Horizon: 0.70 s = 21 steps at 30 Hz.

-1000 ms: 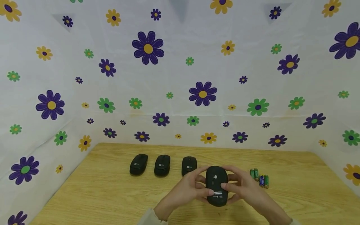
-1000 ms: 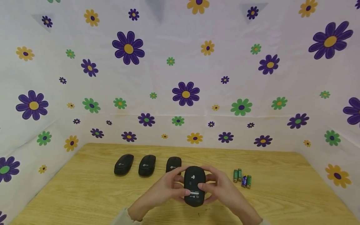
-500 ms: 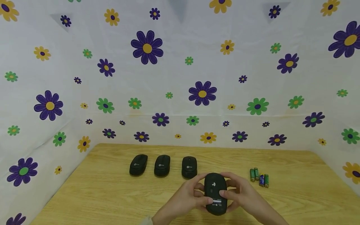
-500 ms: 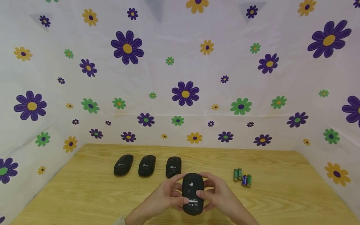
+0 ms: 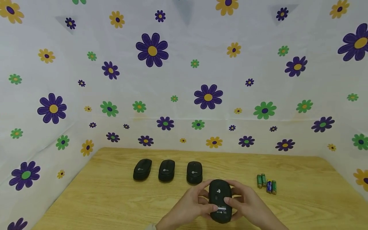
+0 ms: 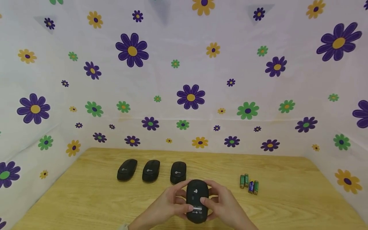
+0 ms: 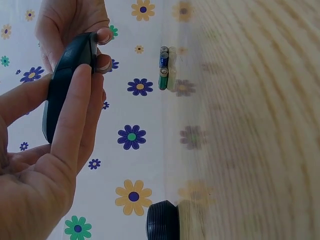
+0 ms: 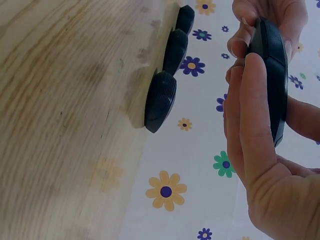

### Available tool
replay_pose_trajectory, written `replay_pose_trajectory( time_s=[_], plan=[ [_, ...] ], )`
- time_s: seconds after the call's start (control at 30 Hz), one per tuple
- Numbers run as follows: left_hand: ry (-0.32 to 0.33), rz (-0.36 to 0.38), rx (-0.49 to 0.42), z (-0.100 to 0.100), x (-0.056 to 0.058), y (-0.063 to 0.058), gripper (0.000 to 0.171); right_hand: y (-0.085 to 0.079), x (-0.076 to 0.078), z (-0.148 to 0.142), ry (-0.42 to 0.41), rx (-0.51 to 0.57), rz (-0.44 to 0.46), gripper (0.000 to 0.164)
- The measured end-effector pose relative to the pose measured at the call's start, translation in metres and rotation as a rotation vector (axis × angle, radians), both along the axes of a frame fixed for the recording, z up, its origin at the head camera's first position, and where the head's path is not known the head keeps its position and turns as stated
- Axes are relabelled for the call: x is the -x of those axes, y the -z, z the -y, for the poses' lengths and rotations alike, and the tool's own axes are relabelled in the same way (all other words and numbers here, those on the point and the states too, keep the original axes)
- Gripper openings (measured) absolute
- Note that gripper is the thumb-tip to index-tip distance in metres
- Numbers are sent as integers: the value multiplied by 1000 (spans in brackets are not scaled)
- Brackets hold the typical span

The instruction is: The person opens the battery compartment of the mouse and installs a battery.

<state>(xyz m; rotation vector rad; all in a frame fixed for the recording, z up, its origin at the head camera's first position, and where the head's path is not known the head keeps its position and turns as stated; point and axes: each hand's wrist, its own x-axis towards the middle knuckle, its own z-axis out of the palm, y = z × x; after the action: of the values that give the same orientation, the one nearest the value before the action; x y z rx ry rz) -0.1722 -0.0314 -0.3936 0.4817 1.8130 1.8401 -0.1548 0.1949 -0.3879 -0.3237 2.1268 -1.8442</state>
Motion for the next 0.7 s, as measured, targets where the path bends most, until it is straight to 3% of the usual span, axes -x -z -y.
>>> replay_pose_trajectory(
  time_s=[0.57, 0.7],
  plan=[
    [19, -39, 27, -2, 0, 4, 73, 2, -4, 9, 73, -147, -79, 51],
    [16, -17, 15, -2, 1, 5, 73, 0, -6, 11, 139, -178, -108, 49]
  ],
)
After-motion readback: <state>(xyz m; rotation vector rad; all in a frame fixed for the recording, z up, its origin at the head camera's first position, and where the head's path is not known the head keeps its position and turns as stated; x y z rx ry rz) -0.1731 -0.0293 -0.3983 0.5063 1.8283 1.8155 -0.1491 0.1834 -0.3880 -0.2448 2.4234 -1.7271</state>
